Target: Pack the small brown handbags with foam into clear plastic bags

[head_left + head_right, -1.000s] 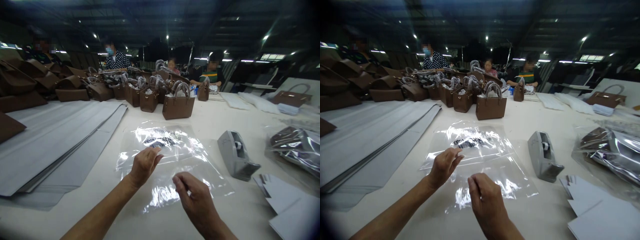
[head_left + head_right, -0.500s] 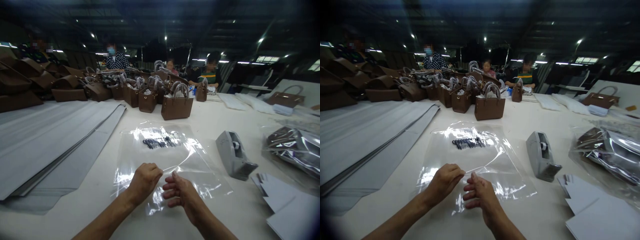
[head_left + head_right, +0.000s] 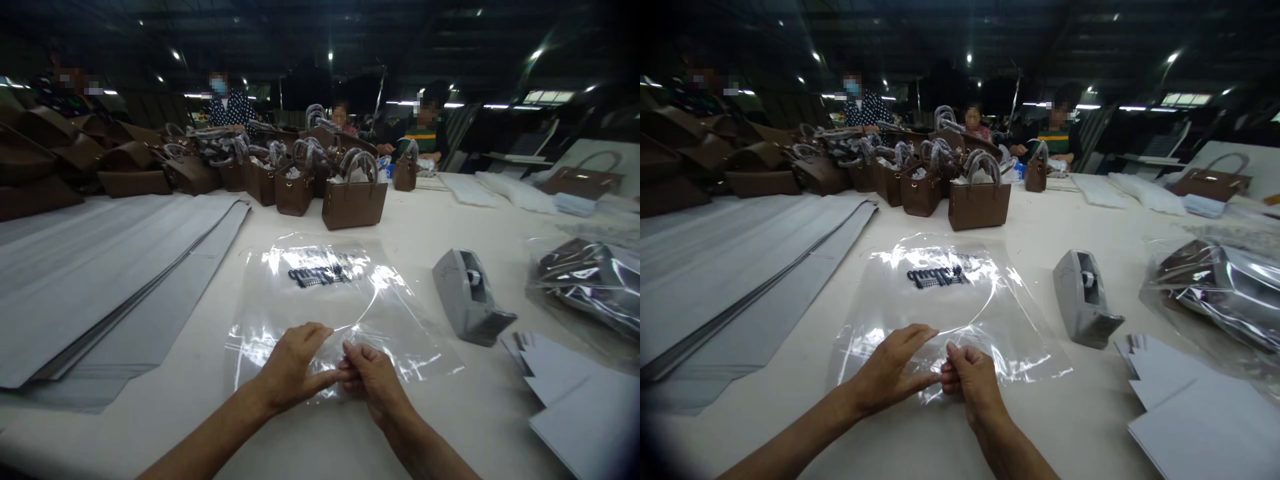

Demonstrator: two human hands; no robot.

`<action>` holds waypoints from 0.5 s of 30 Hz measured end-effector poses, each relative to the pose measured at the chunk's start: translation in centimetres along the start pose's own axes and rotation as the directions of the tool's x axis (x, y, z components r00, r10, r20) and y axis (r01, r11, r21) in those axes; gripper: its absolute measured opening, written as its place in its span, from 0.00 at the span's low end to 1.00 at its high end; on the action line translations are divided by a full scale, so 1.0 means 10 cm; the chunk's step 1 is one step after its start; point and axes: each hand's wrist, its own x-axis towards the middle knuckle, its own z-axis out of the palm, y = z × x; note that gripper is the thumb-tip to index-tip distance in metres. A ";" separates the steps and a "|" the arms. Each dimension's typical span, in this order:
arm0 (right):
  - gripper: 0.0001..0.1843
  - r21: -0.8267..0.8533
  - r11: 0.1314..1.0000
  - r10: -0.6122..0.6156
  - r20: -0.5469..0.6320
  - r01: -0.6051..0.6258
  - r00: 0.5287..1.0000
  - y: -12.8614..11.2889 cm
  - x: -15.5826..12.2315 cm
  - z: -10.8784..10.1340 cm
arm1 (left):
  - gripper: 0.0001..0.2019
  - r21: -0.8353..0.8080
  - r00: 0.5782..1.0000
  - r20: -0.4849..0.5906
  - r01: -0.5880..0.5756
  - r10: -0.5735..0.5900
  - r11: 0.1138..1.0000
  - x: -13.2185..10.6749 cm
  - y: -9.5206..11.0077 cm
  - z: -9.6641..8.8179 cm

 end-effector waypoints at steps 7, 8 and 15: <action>0.25 -0.143 0.982 -0.132 -0.080 0.120 0.988 0.02 -0.01 0.07 | 0.11 -0.198 0.962 -0.055 0.251 -0.266 0.948 0.17 0.00 0.02; 0.25 -0.174 0.976 -0.148 -0.083 0.132 0.985 0.02 -0.03 0.05 | 0.11 -0.228 0.949 -0.096 0.272 -0.299 0.935 0.20 -0.04 -0.04; 0.20 -0.669 0.713 -0.297 -0.015 0.211 0.955 -0.02 -0.13 -0.28 | 0.11 -0.268 0.835 -0.415 0.268 -0.362 0.925 0.54 -0.04 -0.53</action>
